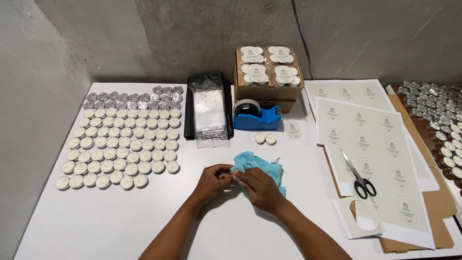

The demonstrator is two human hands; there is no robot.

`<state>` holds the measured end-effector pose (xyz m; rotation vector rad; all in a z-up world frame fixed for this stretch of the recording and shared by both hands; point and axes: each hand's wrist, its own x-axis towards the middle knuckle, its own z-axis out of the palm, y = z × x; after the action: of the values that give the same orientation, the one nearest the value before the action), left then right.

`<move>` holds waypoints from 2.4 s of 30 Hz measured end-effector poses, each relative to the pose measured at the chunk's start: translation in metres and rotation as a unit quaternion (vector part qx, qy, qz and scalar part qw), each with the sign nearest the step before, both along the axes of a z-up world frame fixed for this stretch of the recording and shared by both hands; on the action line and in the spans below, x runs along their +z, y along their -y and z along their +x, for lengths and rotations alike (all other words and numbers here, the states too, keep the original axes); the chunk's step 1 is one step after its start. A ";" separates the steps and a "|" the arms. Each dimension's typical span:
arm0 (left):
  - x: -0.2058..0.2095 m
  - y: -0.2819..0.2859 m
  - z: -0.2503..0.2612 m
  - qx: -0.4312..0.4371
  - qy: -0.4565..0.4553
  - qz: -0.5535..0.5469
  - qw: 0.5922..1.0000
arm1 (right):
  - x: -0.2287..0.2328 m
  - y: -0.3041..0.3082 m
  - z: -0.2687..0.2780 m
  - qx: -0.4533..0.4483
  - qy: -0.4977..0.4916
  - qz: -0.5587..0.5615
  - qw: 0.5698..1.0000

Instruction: Cutting paper labels from a sheet with scissors and applying them to the bottom of tealight candles before cleaning them.

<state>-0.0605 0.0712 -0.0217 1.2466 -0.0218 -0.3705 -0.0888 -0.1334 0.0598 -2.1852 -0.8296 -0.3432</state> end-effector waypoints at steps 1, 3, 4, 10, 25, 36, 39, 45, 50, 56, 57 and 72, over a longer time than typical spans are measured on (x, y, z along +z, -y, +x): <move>0.000 -0.001 0.001 0.013 -0.009 -0.005 1.000 | 0.002 -0.002 0.000 0.011 0.042 -0.001 0.999; -0.003 -0.002 0.001 0.004 -0.006 -0.004 1.000 | 0.008 -0.004 -0.002 0.015 0.031 0.011 0.999; -0.004 -0.001 0.001 -0.004 -0.002 -0.004 1.000 | 0.012 -0.005 -0.003 0.020 0.022 0.023 0.999; -0.002 0.001 -0.003 -0.026 -0.004 -0.042 0.999 | 0.016 0.006 0.001 0.002 -0.204 0.064 0.977; 0.045 0.019 -0.015 0.088 -0.006 -0.032 0.996 | -0.013 0.009 -0.005 -0.054 -0.185 0.118 0.974; 0.049 0.022 -0.016 0.086 -0.060 -0.069 0.992 | -0.011 -0.002 -0.004 -0.017 0.065 0.098 0.993; 0.050 0.025 -0.016 0.091 -0.093 -0.108 0.986 | -0.014 0.001 -0.004 -0.019 0.067 0.115 0.991; 0.046 0.021 -0.017 0.062 -0.041 -0.084 0.994 | -0.009 0.003 -0.001 0.001 0.019 0.122 0.992; 0.035 0.023 -0.016 0.063 -0.024 -0.073 0.995 | -0.020 0.010 0.002 -0.010 -0.056 0.127 0.990; 0.028 0.038 -0.012 0.099 0.010 -0.063 0.993 | -0.022 0.017 0.000 -0.047 -0.129 0.098 0.986; 0.026 0.040 -0.010 0.104 0.030 -0.044 0.993 | -0.022 0.021 -0.001 -0.049 -0.148 0.084 0.984; 0.041 0.082 0.049 0.110 0.185 0.302 0.929 | -0.014 0.094 -0.002 -0.220 -0.200 -0.026 0.954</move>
<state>-0.0117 -0.0106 0.0196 1.8969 -0.0951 0.0749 -0.0909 -0.2271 0.0459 -2.3674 -0.1265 -0.0832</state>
